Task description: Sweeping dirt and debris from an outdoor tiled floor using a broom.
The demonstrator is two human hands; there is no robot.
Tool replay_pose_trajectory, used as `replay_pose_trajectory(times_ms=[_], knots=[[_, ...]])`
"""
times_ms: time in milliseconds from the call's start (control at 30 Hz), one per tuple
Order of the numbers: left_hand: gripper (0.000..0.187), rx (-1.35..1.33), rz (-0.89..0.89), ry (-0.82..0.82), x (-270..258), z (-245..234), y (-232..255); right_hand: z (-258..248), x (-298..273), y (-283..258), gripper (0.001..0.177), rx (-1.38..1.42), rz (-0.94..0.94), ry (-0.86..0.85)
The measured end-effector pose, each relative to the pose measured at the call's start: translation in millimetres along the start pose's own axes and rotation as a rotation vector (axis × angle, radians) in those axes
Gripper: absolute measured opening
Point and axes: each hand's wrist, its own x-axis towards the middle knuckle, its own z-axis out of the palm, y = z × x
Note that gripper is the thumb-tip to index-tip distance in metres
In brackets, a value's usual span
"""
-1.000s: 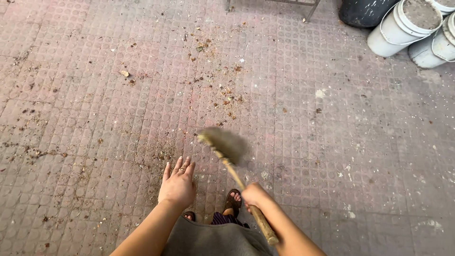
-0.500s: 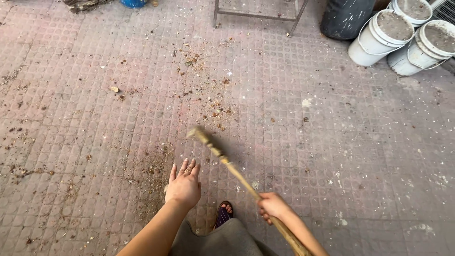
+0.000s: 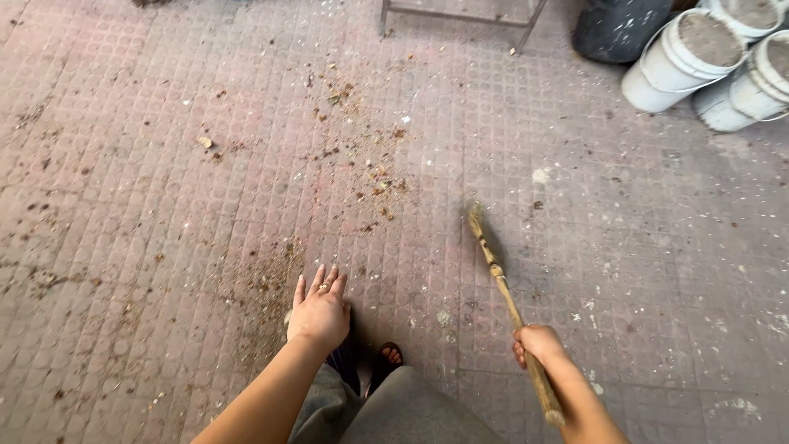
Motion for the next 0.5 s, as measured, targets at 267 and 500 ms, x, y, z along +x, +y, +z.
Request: replay_pose_trajectory(times_ms=[267, 500], knots=[[0.060, -0.063, -0.029, 0.020, 5.9, -6.0, -11.9, 87.1, -19.6, -20.4, 0.011, -0.377, -0.050, 0.002], [0.067, -0.033, -0.062, 0.015, 27.6, -18.9, -32.8, 196.0, -74.8, -74.7, 0.023, -0.564, -0.154, -0.143]])
